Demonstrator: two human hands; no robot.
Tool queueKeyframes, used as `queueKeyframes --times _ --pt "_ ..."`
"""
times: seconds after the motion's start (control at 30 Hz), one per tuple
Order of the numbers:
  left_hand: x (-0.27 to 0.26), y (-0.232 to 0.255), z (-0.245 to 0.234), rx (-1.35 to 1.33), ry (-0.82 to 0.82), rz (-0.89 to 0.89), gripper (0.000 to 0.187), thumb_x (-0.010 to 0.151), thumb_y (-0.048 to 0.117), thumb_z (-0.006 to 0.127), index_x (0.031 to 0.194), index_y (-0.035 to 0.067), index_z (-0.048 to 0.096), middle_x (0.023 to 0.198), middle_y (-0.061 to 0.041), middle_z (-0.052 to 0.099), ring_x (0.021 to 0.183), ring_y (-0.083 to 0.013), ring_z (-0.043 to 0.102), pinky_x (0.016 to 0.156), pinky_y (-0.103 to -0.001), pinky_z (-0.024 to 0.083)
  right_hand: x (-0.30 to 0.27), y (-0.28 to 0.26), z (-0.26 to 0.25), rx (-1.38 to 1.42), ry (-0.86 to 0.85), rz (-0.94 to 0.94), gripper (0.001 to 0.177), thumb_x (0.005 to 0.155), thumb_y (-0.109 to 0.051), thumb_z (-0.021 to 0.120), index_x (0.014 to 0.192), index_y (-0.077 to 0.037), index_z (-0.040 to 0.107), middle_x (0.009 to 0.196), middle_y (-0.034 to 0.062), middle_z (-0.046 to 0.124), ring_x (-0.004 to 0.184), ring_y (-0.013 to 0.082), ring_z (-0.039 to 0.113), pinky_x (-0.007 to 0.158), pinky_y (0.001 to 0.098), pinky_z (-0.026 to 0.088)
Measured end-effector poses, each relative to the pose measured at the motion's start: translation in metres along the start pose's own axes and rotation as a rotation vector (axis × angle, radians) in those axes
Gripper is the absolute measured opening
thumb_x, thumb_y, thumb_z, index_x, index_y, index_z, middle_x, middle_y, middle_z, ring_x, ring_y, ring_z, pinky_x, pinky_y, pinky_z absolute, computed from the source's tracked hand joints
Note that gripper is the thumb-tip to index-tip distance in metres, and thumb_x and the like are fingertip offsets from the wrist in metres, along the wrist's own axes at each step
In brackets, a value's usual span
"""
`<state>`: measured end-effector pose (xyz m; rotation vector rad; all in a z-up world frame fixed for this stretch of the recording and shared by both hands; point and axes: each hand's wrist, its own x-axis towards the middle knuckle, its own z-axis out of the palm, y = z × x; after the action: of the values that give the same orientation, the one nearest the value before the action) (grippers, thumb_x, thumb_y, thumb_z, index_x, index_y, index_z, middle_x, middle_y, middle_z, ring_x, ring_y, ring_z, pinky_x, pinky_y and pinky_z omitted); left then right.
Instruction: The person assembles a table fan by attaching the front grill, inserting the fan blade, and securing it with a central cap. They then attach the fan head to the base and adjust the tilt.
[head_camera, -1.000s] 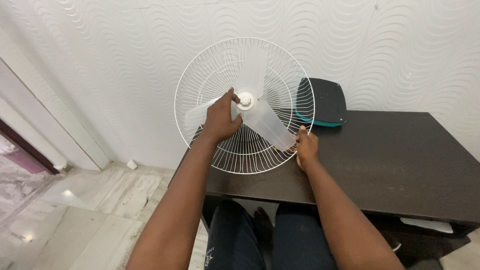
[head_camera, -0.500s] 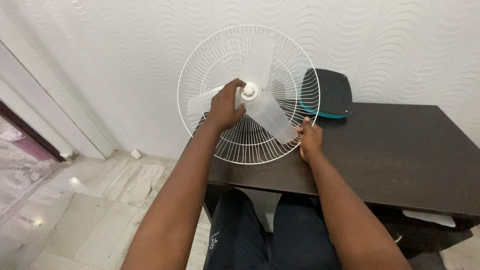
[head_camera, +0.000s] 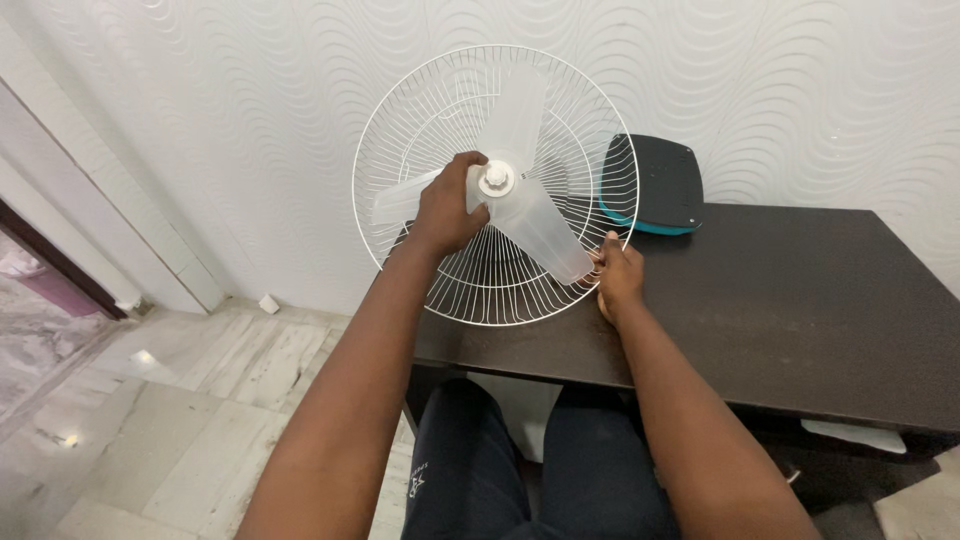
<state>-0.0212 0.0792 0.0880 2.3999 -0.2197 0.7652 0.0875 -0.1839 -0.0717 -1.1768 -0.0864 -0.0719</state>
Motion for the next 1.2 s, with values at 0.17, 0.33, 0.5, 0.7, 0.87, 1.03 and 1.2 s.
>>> queueKeyframes --times 0.17,0.33,0.5,0.7,0.87,1.03,1.2 --pt "-0.001 -0.002 0.000 -0.003 0.070 0.140 0.069 0.077 0.008 0.079 0.138 0.009 0.046 0.132 -0.016 0.064 0.125 -0.0392 0.061 0.107 -0.045 0.049 0.002 0.002 0.000 0.004 0.009 0.014 0.034 0.109 -0.034 0.049 0.085 -0.009 0.051 0.081 0.0118 0.062 0.065 0.0185 0.062 0.057 0.0352 0.055" --pt "-0.001 0.004 -0.003 0.004 0.014 0.022 0.062 0.078 0.011 0.080 0.131 0.011 0.048 0.137 -0.018 0.061 0.128 -0.0401 0.059 0.106 -0.046 0.048 0.003 0.003 0.000 -0.013 0.023 -0.012 0.036 0.110 -0.034 0.051 0.085 -0.008 0.053 0.082 0.0108 0.062 0.070 0.0186 0.062 0.062 0.0360 0.056" --pt "-0.002 0.006 -0.005 0.018 0.003 0.042 0.059 0.078 0.010 0.080 0.129 0.011 0.051 0.142 -0.019 0.059 0.129 -0.0417 0.057 0.105 -0.046 0.048 -0.003 -0.003 0.001 -0.031 -0.001 -0.001 0.035 0.109 -0.035 0.049 0.084 -0.009 0.050 0.083 0.0111 0.061 0.071 0.0192 0.065 0.062 0.0383 0.059" --pt "-0.002 0.000 0.001 -0.021 -0.009 -0.022 0.059 0.082 0.011 0.078 0.133 0.009 0.048 0.148 -0.016 0.055 0.135 -0.0391 0.055 0.108 -0.045 0.047 -0.008 -0.009 0.005 -0.026 0.000 0.017 0.036 0.109 -0.035 0.047 0.084 -0.009 0.049 0.082 0.0132 0.063 0.068 0.0207 0.064 0.058 0.0378 0.057" --pt "-0.003 0.001 0.001 -0.009 0.017 0.045 0.070 0.080 0.009 0.075 0.143 0.010 0.044 0.140 -0.015 0.058 0.133 -0.0404 0.054 0.109 -0.046 0.044 -0.007 -0.009 0.006 -0.041 0.027 0.036 0.035 0.109 -0.033 0.047 0.084 -0.010 0.050 0.082 0.0129 0.063 0.067 0.0198 0.062 0.057 0.0362 0.056" --pt "-0.005 0.002 0.002 -0.033 0.009 -0.005 0.072 0.082 0.010 0.074 0.146 0.011 0.041 0.136 -0.013 0.061 0.130 -0.0403 0.055 0.113 -0.047 0.042 -0.004 -0.005 0.003 -0.025 0.008 0.012 0.036 0.111 -0.033 0.048 0.085 -0.008 0.052 0.083 0.0118 0.061 0.069 0.0179 0.062 0.059 0.0356 0.057" --pt "-0.002 -0.005 0.006 0.067 0.080 0.175 0.060 0.081 0.007 0.077 0.134 0.012 0.049 0.153 -0.021 0.050 0.136 -0.0427 0.052 0.118 -0.054 0.030 -0.003 -0.003 0.002 -0.008 0.019 0.019 0.034 0.109 -0.033 0.049 0.085 -0.009 0.051 0.083 0.0118 0.063 0.068 0.0185 0.063 0.058 0.0356 0.057"
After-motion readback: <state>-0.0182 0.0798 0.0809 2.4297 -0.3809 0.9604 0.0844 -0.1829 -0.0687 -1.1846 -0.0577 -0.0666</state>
